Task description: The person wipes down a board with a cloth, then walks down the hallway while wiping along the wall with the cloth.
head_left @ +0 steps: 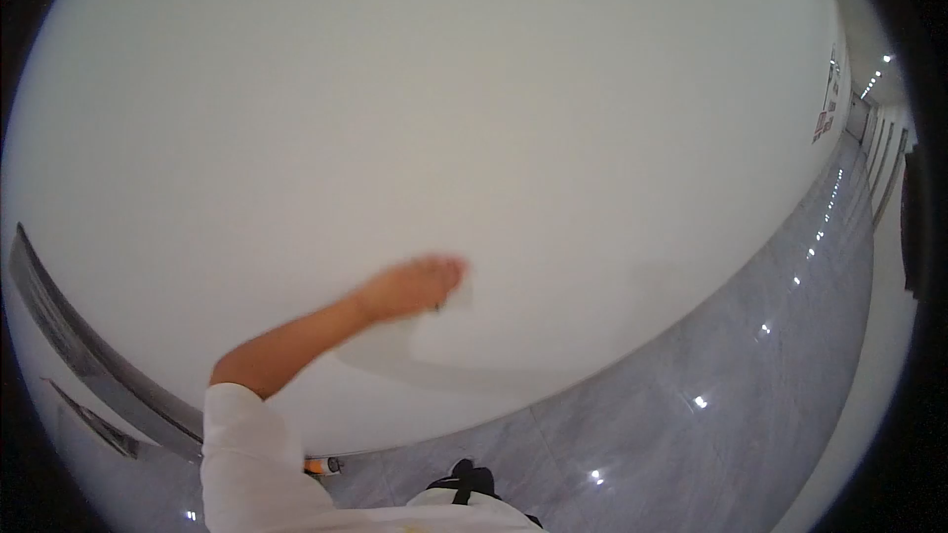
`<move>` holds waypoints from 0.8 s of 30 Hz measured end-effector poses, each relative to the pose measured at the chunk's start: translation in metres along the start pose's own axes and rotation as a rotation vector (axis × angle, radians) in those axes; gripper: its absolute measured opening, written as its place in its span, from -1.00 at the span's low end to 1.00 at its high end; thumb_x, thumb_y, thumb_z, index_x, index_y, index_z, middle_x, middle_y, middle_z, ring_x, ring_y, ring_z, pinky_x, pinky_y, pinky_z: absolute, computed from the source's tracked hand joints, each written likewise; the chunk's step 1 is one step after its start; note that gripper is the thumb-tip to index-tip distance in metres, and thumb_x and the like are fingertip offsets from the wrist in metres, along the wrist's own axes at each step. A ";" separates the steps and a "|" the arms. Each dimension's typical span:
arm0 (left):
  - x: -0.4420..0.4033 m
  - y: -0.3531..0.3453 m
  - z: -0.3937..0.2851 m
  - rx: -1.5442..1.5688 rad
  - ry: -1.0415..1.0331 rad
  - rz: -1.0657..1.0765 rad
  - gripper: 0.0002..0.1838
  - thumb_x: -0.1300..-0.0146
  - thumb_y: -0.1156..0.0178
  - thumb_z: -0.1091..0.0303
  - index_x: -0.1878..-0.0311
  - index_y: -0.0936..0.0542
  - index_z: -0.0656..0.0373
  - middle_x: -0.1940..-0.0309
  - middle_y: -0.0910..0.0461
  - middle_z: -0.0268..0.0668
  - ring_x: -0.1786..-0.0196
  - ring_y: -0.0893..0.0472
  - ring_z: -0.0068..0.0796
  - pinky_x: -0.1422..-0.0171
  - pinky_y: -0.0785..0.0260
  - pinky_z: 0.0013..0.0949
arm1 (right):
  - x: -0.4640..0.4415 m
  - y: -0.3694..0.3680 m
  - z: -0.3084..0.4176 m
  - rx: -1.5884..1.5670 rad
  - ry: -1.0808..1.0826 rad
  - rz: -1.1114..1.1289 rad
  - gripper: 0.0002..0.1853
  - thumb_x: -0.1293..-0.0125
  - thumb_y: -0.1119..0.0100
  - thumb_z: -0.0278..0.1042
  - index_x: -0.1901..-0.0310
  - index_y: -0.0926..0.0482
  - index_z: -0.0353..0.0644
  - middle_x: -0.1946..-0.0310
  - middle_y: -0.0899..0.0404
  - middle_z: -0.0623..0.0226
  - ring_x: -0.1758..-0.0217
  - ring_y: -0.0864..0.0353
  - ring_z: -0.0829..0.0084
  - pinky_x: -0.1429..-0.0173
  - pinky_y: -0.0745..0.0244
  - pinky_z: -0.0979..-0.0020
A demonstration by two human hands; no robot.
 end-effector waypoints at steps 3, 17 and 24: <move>0.030 0.166 0.134 -0.222 0.415 -0.569 -0.53 -0.18 -0.10 0.37 -0.21 -0.41 0.12 -0.23 -0.42 -0.26 -0.32 -0.34 -0.37 -0.43 -0.09 -0.18 | 0.001 0.002 0.011 0.003 0.002 -0.002 -0.72 -0.28 0.00 -0.26 0.04 -0.52 -0.19 0.23 -0.59 0.11 0.28 -0.59 0.29 0.28 -0.49 0.28; 0.006 0.109 0.018 -0.430 0.239 -0.467 -0.62 -0.28 0.01 0.26 -0.15 -0.46 0.10 0.02 -0.59 -0.29 0.08 -0.59 -0.45 0.10 -0.40 -0.44 | -0.011 -0.038 0.129 0.070 0.021 0.058 -0.67 -0.30 0.03 -0.20 0.01 -0.48 -0.22 0.22 -0.61 0.13 0.26 -0.59 0.30 0.20 -0.49 0.35; 0.061 0.039 -0.048 -0.231 -0.061 -0.343 -0.62 -0.32 0.06 0.20 -0.11 -0.47 0.16 -0.21 -0.42 -0.21 -0.24 -0.40 -0.35 -0.42 -0.10 -0.20 | -0.058 0.006 0.167 0.494 0.232 0.135 -0.60 -0.24 -0.06 -0.11 0.02 -0.50 -0.25 0.26 -0.64 0.20 0.29 -0.59 0.34 0.18 -0.51 0.32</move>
Point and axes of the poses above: each hand's wrist, its own x-axis away from the middle knuckle, its own y-axis out of the back of the hand, z = x × y, the point moved 6 cm from there along -x, towards the middle knuckle
